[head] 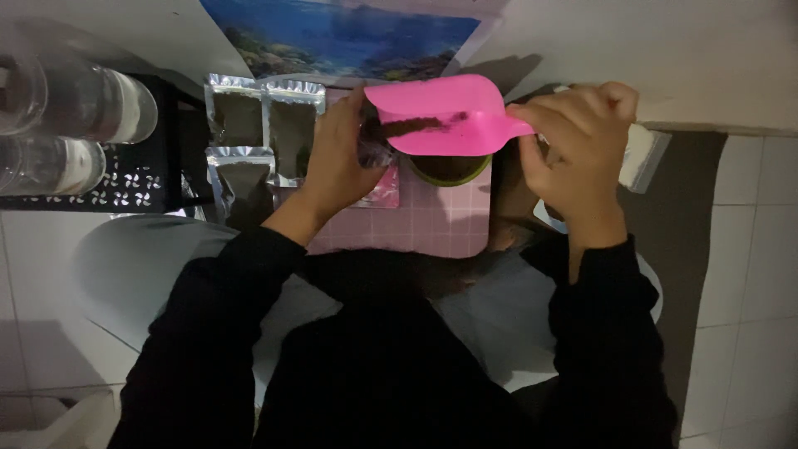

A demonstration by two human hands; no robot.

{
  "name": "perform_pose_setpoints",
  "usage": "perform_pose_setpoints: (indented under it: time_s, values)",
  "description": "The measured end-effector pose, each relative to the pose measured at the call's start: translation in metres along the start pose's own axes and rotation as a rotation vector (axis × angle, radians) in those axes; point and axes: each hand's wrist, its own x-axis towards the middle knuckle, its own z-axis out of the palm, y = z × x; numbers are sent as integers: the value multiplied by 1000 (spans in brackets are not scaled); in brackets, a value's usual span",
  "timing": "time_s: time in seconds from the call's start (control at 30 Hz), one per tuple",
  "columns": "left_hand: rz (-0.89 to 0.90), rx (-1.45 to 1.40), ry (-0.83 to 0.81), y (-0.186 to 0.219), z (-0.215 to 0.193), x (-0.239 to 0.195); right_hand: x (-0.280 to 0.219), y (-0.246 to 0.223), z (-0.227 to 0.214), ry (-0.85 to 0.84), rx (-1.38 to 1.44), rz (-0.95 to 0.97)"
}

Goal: Filling small silver pouches with dark powder using a pink plastic scoop

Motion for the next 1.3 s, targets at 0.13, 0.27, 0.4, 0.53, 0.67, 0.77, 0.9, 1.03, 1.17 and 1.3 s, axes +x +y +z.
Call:
perform_pose_setpoints:
  time_s: [0.13,0.27,0.4,0.53,0.67,0.77,0.9,1.03,1.17,1.3]
  values:
    - [-57,-6,-33,3,-4,4,8,-8,-4,23,23,-60]
    - [-74,-12,-13,5,-3,4,17,-23,-14,26,-43,-95]
    - [-100,-30,-13,19,-13,11,0,-15,-12,-18,-136,-9]
    - [-66,-6,-31,3,-2,1,-25,30,1,20,112,156]
    - [-141,-113,17,18,-16,8,-48,63,15,-218,132,296]
    - [-154,-275,100,13,-7,-1,-59,55,41,-345,47,372]
    - [-32,-370,177,7,-7,-1,-54,33,79,-563,-62,531]
    - [4,-415,276,24,-11,2,-52,46,120,-613,-81,699]
    - [-193,-527,358,60,-16,-19,14,-25,51,-622,145,622]
    - [-296,-527,455,93,-28,-15,-3,-65,71,-340,923,300]
